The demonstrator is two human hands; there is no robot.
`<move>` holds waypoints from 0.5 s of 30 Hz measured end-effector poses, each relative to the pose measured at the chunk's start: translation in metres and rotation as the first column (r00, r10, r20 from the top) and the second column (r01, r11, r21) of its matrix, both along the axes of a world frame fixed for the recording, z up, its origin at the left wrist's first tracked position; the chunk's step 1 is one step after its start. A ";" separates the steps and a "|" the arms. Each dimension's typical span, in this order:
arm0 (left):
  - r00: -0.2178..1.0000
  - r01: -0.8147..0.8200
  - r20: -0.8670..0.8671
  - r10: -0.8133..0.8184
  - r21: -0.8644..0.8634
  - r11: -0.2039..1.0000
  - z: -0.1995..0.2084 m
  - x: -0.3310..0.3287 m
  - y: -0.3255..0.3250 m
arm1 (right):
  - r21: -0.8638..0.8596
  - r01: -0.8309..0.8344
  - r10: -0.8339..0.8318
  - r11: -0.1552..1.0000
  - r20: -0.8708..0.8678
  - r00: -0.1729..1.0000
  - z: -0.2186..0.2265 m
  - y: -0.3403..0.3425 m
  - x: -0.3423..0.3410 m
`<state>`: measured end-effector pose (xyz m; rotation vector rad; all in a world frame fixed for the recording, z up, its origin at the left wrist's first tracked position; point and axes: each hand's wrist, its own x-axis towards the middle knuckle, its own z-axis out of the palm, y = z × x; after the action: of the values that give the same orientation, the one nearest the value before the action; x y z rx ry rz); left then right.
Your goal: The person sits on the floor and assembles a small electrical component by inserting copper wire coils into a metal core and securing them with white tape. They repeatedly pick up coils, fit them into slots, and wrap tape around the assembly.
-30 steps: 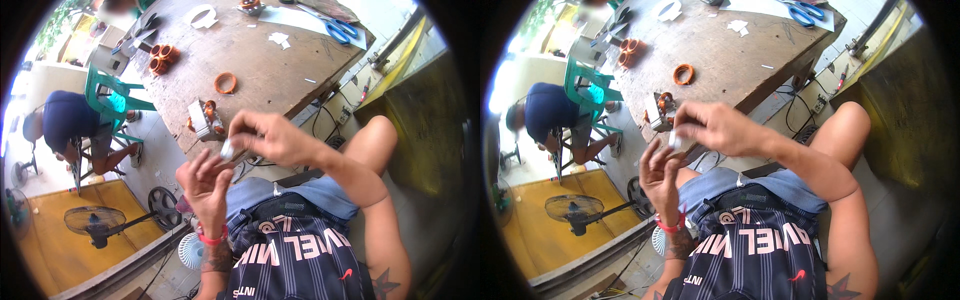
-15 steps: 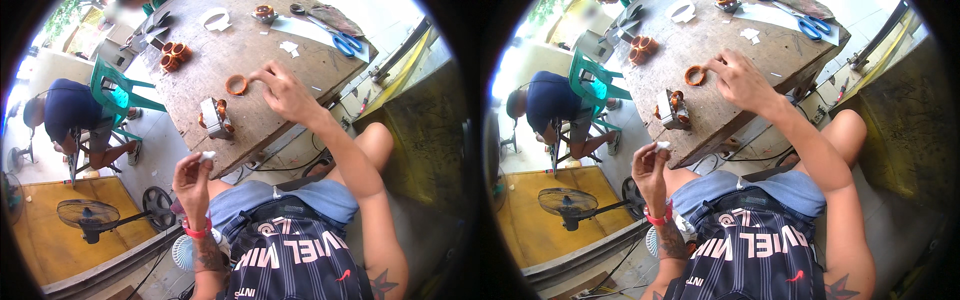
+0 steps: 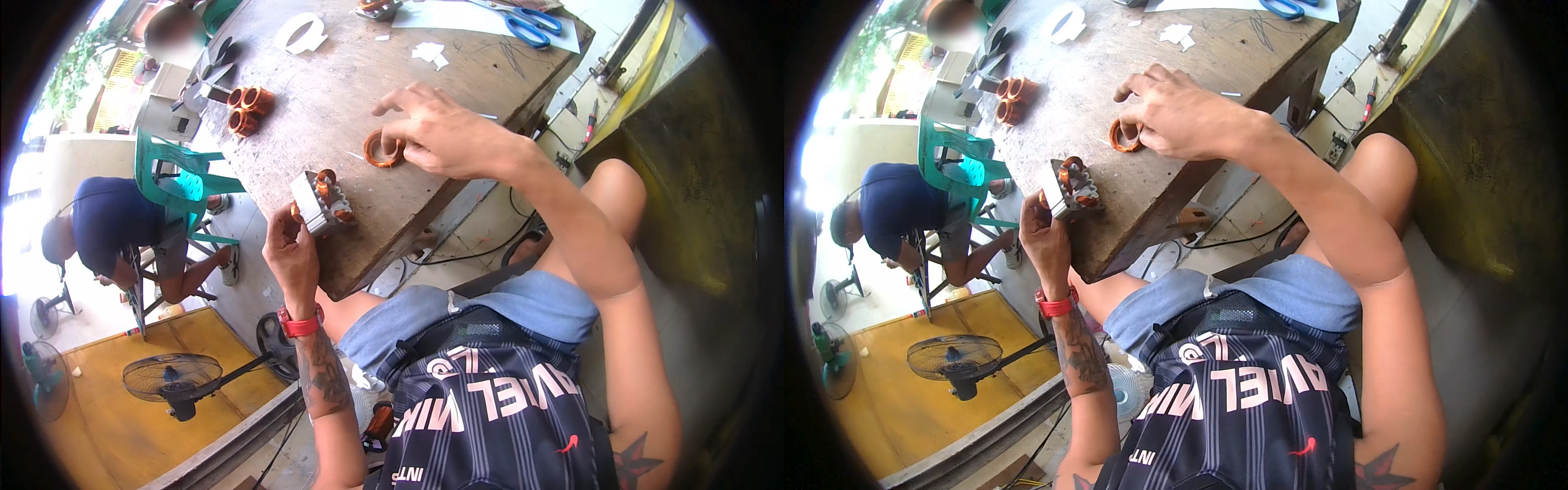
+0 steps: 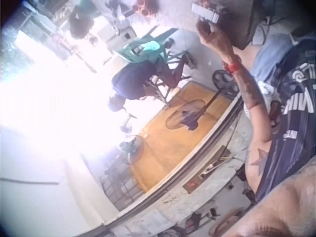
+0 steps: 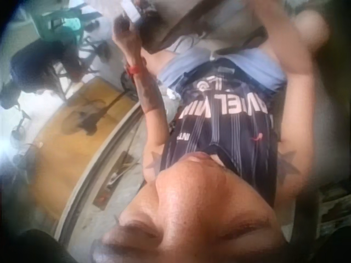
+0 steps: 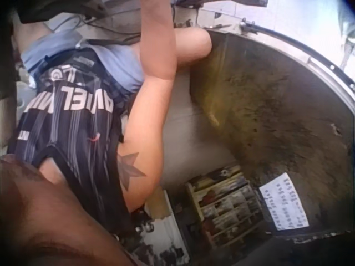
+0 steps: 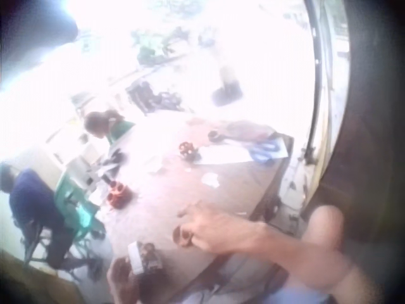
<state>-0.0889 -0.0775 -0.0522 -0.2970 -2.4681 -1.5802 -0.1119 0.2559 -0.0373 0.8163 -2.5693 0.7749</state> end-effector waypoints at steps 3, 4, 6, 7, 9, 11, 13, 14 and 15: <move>0.998 -0.019 -0.061 0.018 -0.021 1.000 -0.003 0.004 0.003 | -0.082 0.029 -0.030 0.996 -0.007 1.000 0.000 0.014 0.007; 0.998 -0.021 -0.064 0.018 -0.045 0.999 -0.001 0.007 0.003 | -0.101 0.047 -0.048 0.994 -0.013 0.999 0.001 0.018 0.008; 0.991 -0.088 -0.099 0.085 -0.027 0.996 -0.001 0.012 0.007 | -0.110 0.051 -0.056 0.993 -0.039 0.998 0.003 0.022 0.010; 0.989 -0.110 -0.109 0.102 -0.070 0.991 -0.001 0.014 0.008 | -0.109 0.053 -0.058 0.993 -0.045 0.997 0.004 0.023 0.011; 0.980 -0.158 -0.141 0.140 -0.131 0.979 0.000 0.018 0.012 | -0.099 0.046 -0.053 0.994 -0.065 0.996 0.007 0.022 0.013; 0.966 -0.213 -0.182 0.182 -0.168 0.963 -0.002 0.023 0.016 | -0.088 0.033 -0.041 0.996 -0.089 0.995 0.008 0.019 0.016; 0.961 -0.256 -0.162 0.224 -0.221 0.941 -0.003 0.025 0.018 | -0.081 0.013 -0.021 0.997 -0.091 0.996 0.010 0.014 0.019; 0.954 -0.294 -0.132 0.268 -0.260 0.920 -0.004 0.027 0.018 | -0.087 -0.003 -0.007 0.996 -0.108 0.994 0.010 0.012 0.019; 0.960 -0.254 -0.191 0.206 -0.276 0.927 -0.003 0.026 0.017 | -0.099 0.009 -0.018 0.995 -0.089 0.996 0.011 0.010 0.019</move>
<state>-0.0625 -0.0604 -0.0554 -0.1589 -2.5034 -1.0488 -0.0928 0.2657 -0.0266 0.7847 -2.4341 0.8347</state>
